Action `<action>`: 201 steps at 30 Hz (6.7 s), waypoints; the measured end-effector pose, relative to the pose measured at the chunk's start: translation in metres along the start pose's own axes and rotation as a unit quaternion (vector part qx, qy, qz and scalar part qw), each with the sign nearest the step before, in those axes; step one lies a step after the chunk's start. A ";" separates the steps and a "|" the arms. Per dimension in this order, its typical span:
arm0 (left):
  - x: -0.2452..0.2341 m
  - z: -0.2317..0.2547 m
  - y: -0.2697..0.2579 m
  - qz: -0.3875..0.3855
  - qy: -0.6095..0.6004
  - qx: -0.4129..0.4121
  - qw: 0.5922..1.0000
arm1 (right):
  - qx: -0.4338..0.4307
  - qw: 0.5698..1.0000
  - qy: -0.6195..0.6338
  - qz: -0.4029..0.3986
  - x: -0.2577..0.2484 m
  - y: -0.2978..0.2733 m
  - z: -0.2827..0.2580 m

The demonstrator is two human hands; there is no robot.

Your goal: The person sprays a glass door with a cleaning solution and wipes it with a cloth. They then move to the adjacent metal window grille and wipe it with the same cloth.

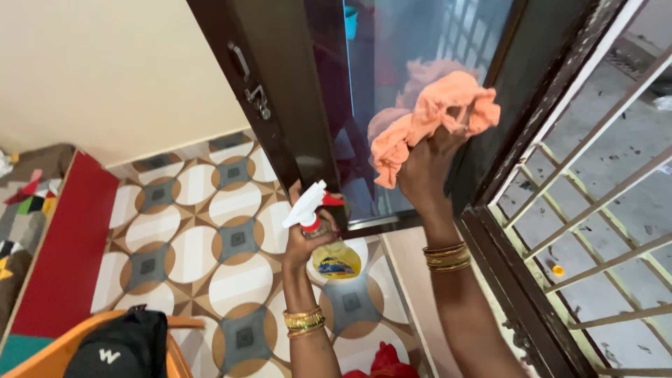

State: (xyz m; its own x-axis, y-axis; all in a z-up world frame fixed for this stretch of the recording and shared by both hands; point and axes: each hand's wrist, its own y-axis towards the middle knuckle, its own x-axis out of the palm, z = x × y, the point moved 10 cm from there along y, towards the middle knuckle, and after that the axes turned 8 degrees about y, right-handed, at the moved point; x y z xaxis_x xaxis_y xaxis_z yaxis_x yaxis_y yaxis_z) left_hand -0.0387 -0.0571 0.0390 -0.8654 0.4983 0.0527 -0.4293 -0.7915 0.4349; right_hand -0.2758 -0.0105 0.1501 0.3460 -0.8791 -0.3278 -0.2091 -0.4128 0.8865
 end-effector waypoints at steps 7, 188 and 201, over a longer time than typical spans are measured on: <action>-0.013 -0.026 -0.004 0.005 -0.011 -0.010 1.000 | 0.103 0.988 0.053 -0.101 0.083 -0.132 0.079; -0.018 -0.062 0.132 -0.175 -0.052 0.029 0.983 | 0.120 0.951 -0.286 0.003 0.014 0.021 0.037; -0.014 -0.053 0.136 -0.179 -0.060 0.045 0.981 | 0.109 0.963 -0.232 0.079 0.083 -0.070 0.053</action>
State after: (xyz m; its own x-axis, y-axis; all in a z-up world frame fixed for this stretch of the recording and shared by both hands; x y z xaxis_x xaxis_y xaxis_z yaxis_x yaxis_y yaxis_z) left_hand -0.0984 -0.1903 0.0492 -0.6243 0.7810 -0.0156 -0.6716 -0.5265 0.5213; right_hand -0.2805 -0.0675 0.0438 -0.1423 -0.9260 -0.3498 -0.4296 -0.2606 0.8646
